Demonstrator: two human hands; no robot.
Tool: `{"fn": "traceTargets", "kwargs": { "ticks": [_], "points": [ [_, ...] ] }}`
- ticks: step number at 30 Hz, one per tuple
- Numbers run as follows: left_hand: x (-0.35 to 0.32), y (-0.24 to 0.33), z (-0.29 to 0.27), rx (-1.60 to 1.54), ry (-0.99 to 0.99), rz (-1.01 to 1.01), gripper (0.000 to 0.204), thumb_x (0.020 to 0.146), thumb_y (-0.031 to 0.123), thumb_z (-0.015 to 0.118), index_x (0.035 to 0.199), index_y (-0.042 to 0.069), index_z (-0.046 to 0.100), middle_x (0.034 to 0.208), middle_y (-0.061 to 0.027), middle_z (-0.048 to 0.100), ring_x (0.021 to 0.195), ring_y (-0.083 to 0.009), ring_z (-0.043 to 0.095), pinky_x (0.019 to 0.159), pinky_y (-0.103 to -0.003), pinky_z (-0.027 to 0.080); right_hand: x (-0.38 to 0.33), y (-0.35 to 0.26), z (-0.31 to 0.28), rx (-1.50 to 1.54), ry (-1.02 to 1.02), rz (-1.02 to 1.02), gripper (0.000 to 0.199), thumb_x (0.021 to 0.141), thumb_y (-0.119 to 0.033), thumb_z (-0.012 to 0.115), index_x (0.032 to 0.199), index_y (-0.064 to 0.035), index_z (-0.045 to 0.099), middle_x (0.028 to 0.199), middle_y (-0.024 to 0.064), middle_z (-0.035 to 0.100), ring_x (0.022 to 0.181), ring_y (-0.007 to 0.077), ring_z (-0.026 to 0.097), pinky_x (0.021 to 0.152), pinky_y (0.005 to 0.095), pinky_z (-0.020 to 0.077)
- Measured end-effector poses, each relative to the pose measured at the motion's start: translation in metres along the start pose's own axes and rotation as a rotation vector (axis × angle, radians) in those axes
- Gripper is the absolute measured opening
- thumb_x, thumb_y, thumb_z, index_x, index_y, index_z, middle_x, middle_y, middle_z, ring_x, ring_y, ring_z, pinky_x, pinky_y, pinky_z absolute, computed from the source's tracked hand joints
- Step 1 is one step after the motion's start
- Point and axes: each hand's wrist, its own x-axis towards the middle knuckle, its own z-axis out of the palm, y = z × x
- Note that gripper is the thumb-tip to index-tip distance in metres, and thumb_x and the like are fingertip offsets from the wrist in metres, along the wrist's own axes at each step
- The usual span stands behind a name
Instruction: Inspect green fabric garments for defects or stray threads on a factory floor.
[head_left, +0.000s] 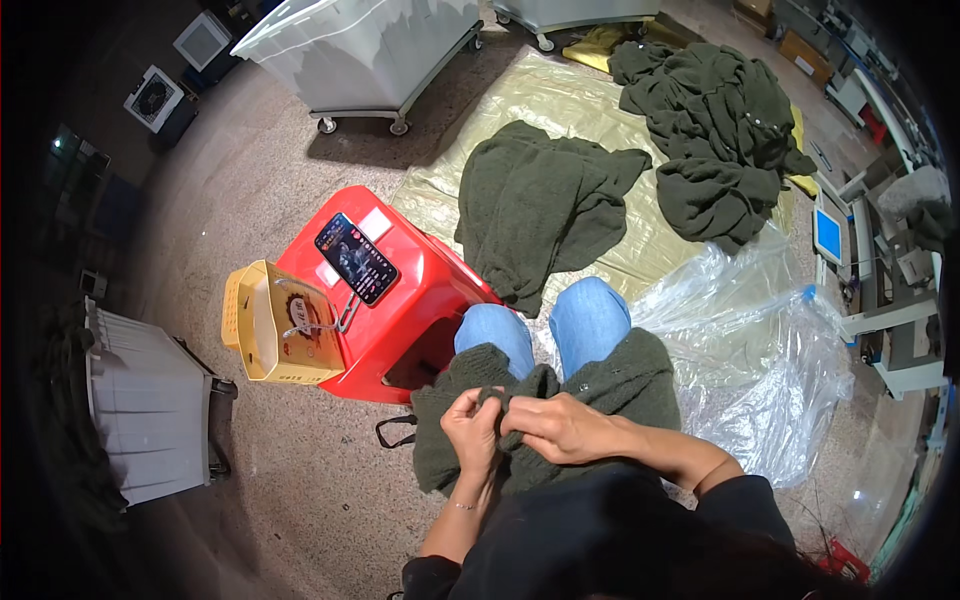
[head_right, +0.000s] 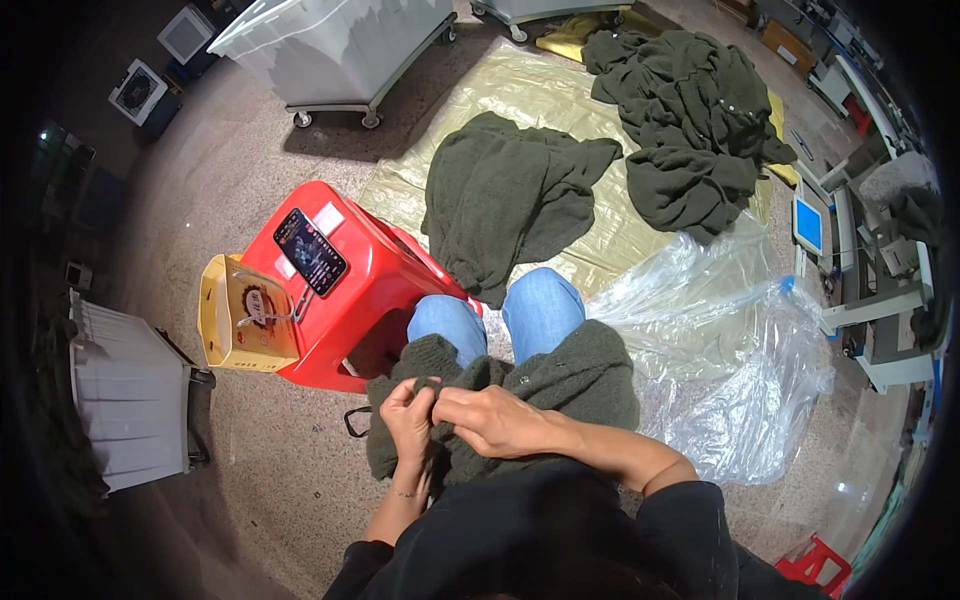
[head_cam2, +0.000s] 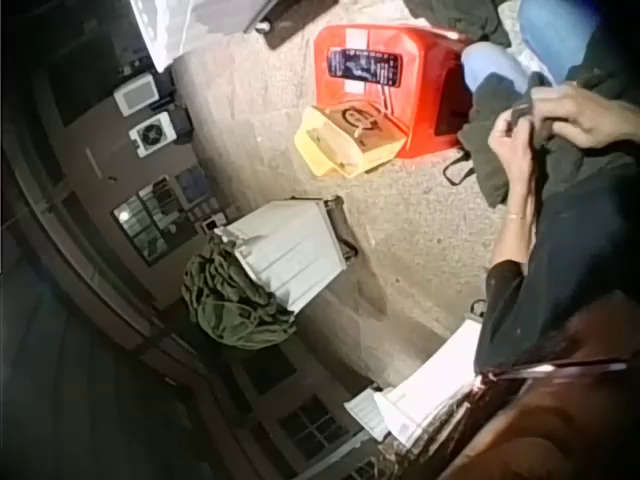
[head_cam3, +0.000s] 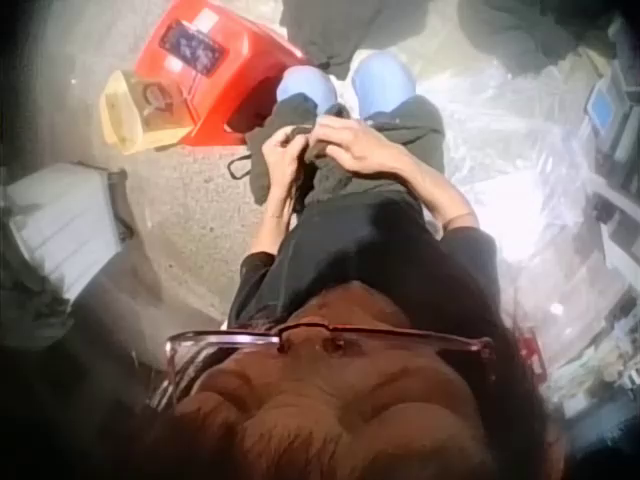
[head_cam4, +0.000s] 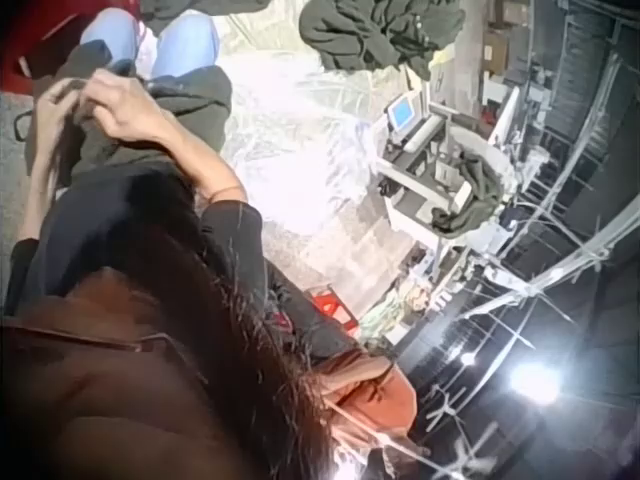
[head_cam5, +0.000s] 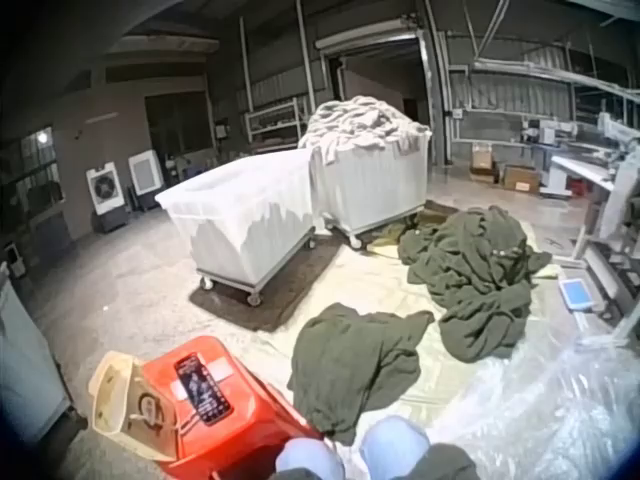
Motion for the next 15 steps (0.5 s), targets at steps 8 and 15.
{"fn": "traceTargets", "kwargs": {
  "ticks": [8, 15],
  "points": [
    [0.026, -0.007, 0.0, -0.437, 0.04, -0.108, 0.013, 0.084, -0.006, 0.056, 0.094, -0.002, 0.064, 0.089, -0.0056, 0.067, 0.073, -0.0109, 0.062, 0.068, -0.024, 0.051, -0.004, -0.011, 0.001, -0.153, 0.197, -0.027, 0.024, 0.072, 0.001, 0.067, 0.096, -0.0017, 0.062, 0.094, 0.0119, 0.058, 0.074, 0.029, 0.062, 0.062, 0.0361, 0.0513],
    [-0.004, 0.019, 0.004, -0.492, -0.206, -0.3, 0.01, 0.084, 0.002, 0.064, 0.094, 0.0, 0.064, 0.087, -0.0035, 0.067, 0.079, -0.0079, 0.059, 0.075, -0.023, 0.045, -0.014, -0.008, 0.008, -0.287, 0.408, -0.192, 0.026, 0.07, 0.002, 0.07, 0.096, 0.0026, 0.063, 0.09, 0.0107, 0.059, 0.072, 0.0238, 0.063, 0.059, 0.0317, 0.0522]
  ]
}}
